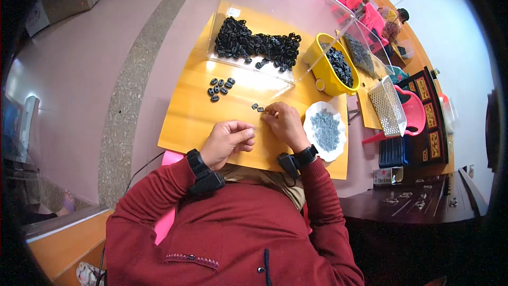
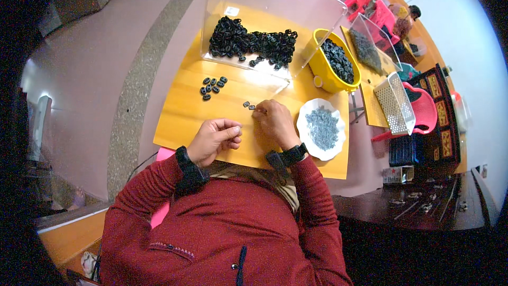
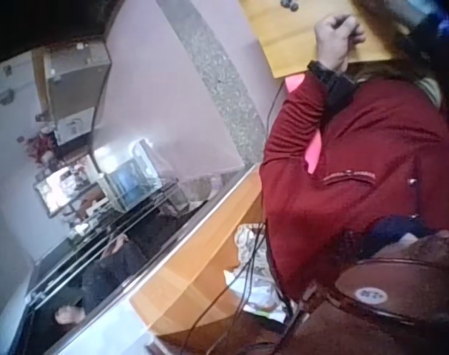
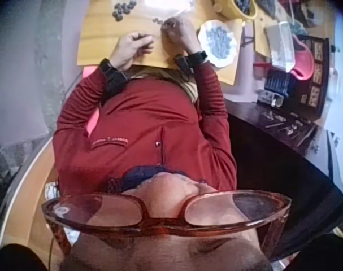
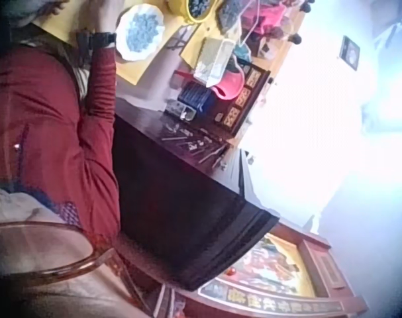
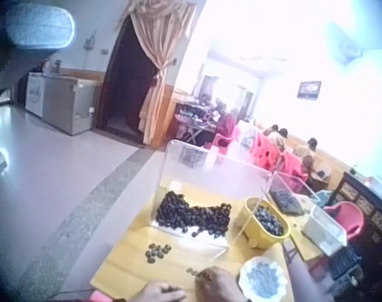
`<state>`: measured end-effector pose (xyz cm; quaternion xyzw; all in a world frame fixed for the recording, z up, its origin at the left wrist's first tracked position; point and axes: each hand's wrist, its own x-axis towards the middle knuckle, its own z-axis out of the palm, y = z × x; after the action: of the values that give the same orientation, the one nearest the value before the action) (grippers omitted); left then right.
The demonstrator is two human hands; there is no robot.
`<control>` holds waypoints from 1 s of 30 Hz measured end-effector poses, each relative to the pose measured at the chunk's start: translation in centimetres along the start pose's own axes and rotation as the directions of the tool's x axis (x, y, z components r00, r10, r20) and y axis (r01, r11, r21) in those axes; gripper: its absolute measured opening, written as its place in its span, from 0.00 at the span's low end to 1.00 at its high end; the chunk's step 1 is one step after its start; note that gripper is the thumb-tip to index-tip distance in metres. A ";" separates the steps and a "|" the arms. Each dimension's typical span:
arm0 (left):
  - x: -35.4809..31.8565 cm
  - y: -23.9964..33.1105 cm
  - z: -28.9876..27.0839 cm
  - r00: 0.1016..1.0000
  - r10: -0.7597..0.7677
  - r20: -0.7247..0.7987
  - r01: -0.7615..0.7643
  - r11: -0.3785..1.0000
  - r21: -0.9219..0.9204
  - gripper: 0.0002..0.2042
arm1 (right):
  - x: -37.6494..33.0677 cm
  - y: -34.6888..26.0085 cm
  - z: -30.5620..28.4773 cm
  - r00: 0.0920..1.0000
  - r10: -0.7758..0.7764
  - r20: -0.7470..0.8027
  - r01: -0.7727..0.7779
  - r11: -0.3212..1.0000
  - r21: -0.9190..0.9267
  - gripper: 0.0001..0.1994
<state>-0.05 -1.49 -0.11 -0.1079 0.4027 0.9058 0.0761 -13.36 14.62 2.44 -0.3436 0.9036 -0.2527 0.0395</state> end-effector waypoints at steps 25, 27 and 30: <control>-0.3 -0.1 1.0 0.994 0.084 -0.066 -0.082 0.996 0.044 0.07 | -4.4 -2.1 1.7 0.999 -0.015 0.043 -0.019 0.724 0.690 0.03; -0.3 -0.1 1.2 0.995 0.069 -0.072 -0.064 0.996 0.067 0.06 | -5.0 -2.3 0.6 1.000 -0.029 0.000 0.022 0.745 0.667 0.03; -0.3 -0.1 1.0 0.995 0.061 -0.081 -0.056 0.997 0.060 0.06 | -6.1 -1.2 -1.8 0.980 -0.065 -0.188 0.144 0.884 0.445 0.04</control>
<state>0.18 -0.65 0.54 -0.1311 0.4344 0.8904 0.0357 -8.45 18.55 3.97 -0.3503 0.7991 -0.4877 0.0292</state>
